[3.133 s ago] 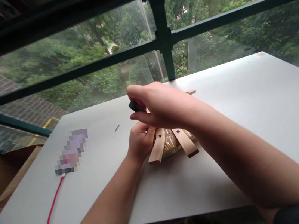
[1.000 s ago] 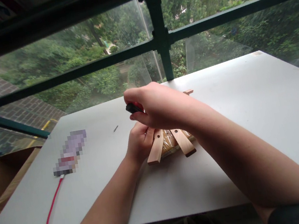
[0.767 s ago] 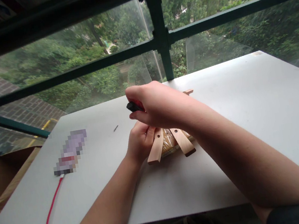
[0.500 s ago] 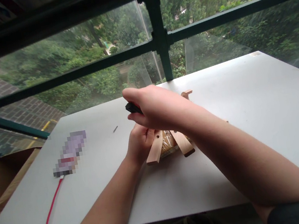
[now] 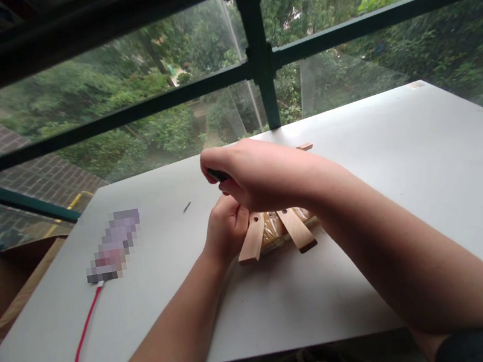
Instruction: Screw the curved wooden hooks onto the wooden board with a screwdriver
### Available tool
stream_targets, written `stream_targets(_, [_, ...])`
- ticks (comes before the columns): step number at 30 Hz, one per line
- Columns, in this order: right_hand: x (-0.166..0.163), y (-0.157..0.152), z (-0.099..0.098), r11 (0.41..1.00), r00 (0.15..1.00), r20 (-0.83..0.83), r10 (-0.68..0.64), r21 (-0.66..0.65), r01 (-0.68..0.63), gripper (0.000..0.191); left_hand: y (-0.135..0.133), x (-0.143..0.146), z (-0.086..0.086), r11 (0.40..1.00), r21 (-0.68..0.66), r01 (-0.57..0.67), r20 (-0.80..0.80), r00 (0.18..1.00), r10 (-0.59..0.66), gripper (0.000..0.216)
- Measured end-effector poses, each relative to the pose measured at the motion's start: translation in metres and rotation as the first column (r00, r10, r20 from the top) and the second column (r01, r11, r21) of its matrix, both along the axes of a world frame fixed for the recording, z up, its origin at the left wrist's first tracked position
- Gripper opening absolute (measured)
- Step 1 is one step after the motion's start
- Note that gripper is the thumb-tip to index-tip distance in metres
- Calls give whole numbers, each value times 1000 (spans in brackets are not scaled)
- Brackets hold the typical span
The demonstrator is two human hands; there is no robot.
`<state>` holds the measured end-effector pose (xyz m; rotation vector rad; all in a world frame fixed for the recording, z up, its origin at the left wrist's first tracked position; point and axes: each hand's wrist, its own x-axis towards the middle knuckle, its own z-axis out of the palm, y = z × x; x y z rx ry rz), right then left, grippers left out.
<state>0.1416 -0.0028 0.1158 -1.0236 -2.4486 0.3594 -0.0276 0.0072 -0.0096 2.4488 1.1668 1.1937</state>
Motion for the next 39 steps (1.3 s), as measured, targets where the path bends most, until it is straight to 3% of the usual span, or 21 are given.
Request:
stream_targets(7, [-2, 3, -1, 989, 993, 10, -121, 85, 120, 11, -1, 1, 0, 1000, -7, -16, 7, 1000, 16, 23])
stream_targets(22, [-5, 5, -3, 984, 984, -59, -170, 43, 173, 16, -5, -4, -5, 988, -152, 26, 146, 989, -4, 25])
stream_targets(26, [-5, 6, -5, 989, 990, -57, -129, 59, 132, 14, -3, -3, -6, 993, -107, -57, 171, 982, 75, 19])
stream_targets(29, [-3, 5, -5, 998, 998, -67, -20, 53, 23, 14, -1, -3, -5, 995, -58, -81, 151, 984, 89, 19])
stream_targets(32, [1, 2, -3, 999, 992, -112, 49, -3, -49, 28, 0, -4, -3, 997, -40, -63, 135, 989, 68, 18])
stream_targets(34, [2, 1, -1, 1000, 994, -112, 22, -20, -24, 32, -1, -4, -2, 998, -40, -45, 129, 990, 50, 17])
stream_targets(39, [-1, -1, 2, 992, 992, -58, -114, 48, 116, 14, -1, -3, 0, 997, -69, -19, 119, 993, 27, 19])
